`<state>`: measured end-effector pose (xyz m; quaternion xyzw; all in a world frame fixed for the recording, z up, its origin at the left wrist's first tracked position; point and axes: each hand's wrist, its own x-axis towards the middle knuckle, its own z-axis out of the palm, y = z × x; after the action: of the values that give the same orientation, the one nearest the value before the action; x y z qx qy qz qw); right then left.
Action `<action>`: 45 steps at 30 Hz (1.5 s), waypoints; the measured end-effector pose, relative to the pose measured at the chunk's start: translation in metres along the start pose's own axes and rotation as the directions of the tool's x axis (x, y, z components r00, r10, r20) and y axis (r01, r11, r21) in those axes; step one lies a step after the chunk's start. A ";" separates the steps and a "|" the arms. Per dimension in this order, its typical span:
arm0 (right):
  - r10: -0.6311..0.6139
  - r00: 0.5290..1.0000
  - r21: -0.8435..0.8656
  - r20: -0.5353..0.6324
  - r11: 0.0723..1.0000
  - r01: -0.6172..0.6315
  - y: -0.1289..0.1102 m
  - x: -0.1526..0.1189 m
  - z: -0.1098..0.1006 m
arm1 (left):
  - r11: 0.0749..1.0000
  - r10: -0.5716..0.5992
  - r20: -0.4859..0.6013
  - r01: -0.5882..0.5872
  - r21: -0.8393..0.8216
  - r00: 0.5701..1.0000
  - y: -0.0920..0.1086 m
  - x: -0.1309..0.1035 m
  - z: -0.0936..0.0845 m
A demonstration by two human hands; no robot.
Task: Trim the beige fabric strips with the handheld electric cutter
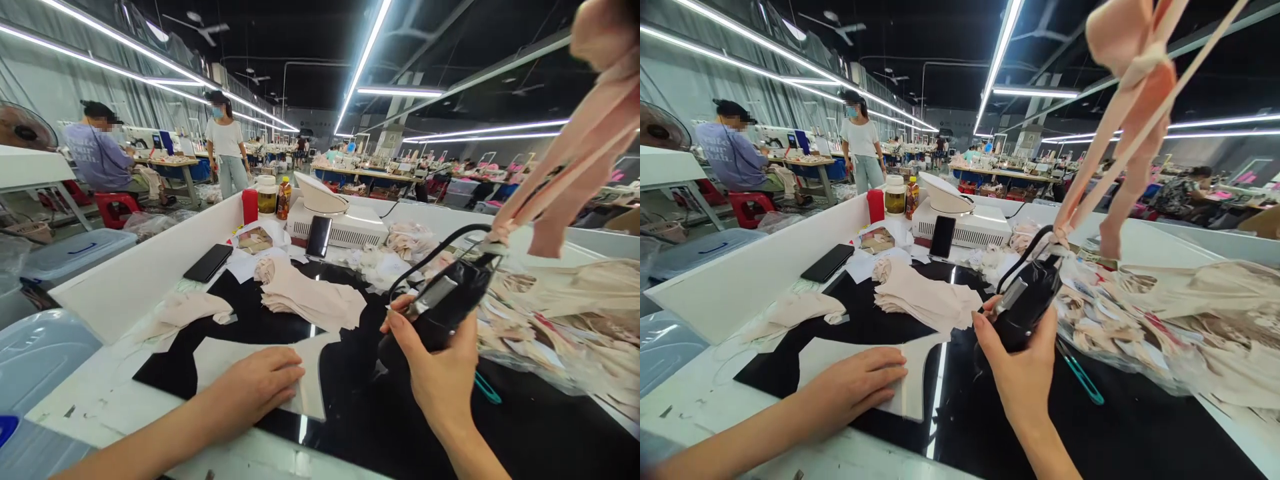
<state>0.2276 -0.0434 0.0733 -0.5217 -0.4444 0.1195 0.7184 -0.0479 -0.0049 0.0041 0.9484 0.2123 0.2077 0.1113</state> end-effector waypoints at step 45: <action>0.038 0.982 0.465 0.185 0.877 -0.121 -0.022 -0.063 0.031 | 0.996 -0.070 0.051 0.072 -0.042 0.996 0.040 0.024 0.024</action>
<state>0.1616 -0.0726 0.0615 -0.3357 -0.4393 0.2981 0.7781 -0.0031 -0.0319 0.0031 0.9424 0.2385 0.1848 0.1447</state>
